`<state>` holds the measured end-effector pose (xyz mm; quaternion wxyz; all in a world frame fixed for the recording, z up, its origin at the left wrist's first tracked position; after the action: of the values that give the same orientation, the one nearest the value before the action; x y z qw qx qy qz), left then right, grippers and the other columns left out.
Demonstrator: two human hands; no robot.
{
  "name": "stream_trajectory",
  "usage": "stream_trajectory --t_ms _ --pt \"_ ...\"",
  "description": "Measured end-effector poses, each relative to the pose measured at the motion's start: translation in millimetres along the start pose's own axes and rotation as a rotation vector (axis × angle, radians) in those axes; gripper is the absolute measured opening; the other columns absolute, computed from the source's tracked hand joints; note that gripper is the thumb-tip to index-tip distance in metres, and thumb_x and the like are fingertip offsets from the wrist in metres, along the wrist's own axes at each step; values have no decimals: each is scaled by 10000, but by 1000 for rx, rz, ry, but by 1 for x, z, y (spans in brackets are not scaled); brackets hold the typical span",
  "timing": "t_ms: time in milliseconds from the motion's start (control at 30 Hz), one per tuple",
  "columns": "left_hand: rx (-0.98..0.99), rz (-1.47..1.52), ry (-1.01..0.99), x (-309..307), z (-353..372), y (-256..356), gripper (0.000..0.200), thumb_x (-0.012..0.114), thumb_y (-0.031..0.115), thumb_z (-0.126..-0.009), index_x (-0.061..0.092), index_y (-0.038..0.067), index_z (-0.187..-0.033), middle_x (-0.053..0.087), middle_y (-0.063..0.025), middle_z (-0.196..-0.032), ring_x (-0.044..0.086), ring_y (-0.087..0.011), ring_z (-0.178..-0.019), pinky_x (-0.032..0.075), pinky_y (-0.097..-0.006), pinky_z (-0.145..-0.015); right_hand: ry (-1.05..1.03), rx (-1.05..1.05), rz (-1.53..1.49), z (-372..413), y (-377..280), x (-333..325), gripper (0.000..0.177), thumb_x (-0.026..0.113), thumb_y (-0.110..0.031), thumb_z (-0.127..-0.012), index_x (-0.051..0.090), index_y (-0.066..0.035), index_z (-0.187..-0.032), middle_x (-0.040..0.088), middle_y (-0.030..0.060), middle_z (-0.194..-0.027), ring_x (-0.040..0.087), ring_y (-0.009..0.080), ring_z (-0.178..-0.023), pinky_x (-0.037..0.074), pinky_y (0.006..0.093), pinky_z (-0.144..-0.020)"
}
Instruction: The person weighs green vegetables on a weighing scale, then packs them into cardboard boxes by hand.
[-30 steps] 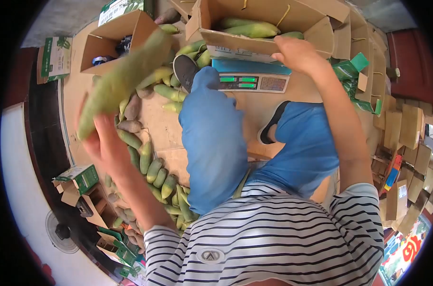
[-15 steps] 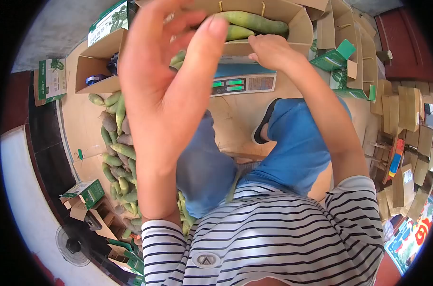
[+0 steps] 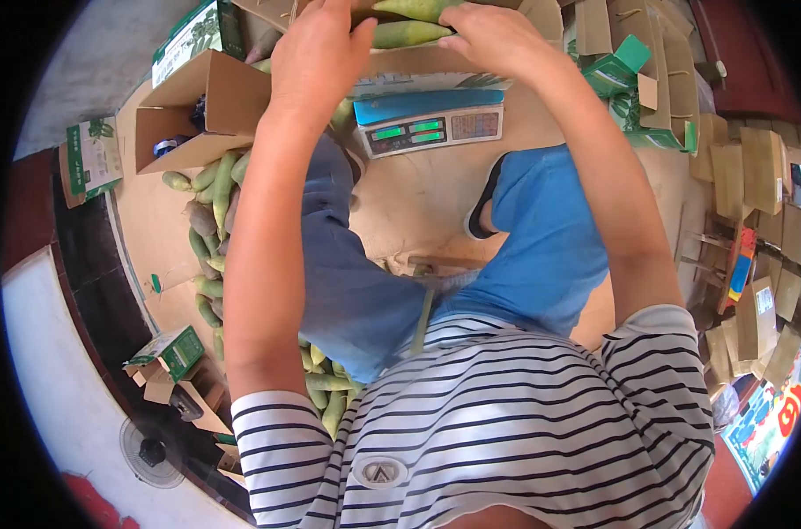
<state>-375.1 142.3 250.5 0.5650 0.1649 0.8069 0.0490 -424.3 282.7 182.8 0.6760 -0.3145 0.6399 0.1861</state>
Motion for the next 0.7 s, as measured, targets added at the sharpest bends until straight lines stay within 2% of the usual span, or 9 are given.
stream_trajectory --t_ms 67,167,267,333,433,533,633,700 --pt "39 -32 -72 15 -1 -10 310 585 274 -831 571 28 -1020 619 -167 -944 588 -330 -883 465 -405 -755 -17 15 -3 0 0 1 273 536 -280 -863 582 -26 -951 621 144 -941 585 314 -924 471 439 -762" --pt "-49 -34 -299 46 -3 -25 339 617 258 -809 559 25 -1049 591 -178 -1037 598 -321 -928 484 -410 -771 -40 22 -24 -1 -8 -3 270 540 -281 -860 594 -31 -948 627 138 -920 588 310 -916 473 434 -759" --pt "17 -35 -290 63 1 -25 324 597 260 -810 560 29 -1035 606 -189 -968 584 -349 -901 463 -415 -775 11 5 -45 -3 -14 -8 267 545 -280 -856 600 -36 -950 632 136 -907 592 309 -907 474 430 -757" --pt "36 -87 -368 75 5 -23 326 620 263 -788 560 43 -1021 595 -187 -987 575 -351 -934 469 -431 -781 47 2 -49 -6 -16 -10 266 547 -279 -854 600 -37 -951 634 135 -904 595 310 -900 475 429 -756" --pt "59 -138 -443 87 12 -20 321 643 276 -767 565 58 -989 595 -170 -1003 571 -338 -972 481 -455 -772 -17 10 -29 -13 -16 -3 301 529 -292 -866 562 -52 -1043 617 129 -983 584 304 -929 473 429 -763" --pt "73 -191 -474 92 12 -20 346 641 248 -771 540 60 -1043 593 -156 -992 558 -331 -983 472 -450 -788 -11 5 -13 -20 -12 4 290 525 -287 -865 569 -52 -1029 616 131 -980 585 314 -916 476 433 -748" --pt "84 -255 -468 93 12 -18 320 653 236 -758 548 61 -1004 602 -141 -953 574 -328 -933 483 -452 -754 -11 33 -31 -24 -10 4 273 532 -271 -858 572 -46 -1007 615 133 -971 582 322 -913 478 437 -742" --pt "104 -291 -446 99 11 -19 241 622 203 -767 565 73 -961 616 -119 -929 587 -311 -910 489 -444 -724 58 26 -43 -26 -7 2 261 538 -260 -853 571 -44 -994 614 135 -970 579 325 -914 477 438 -748"
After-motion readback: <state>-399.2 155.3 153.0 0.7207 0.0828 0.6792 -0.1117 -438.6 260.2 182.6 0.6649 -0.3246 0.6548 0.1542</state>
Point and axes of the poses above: each hand's wrist, its own z-axis away from the middle knuckle, its own x-axis out of the palm, y = z × x, the point moved 8 cm from there along -z, towards the middle knuckle
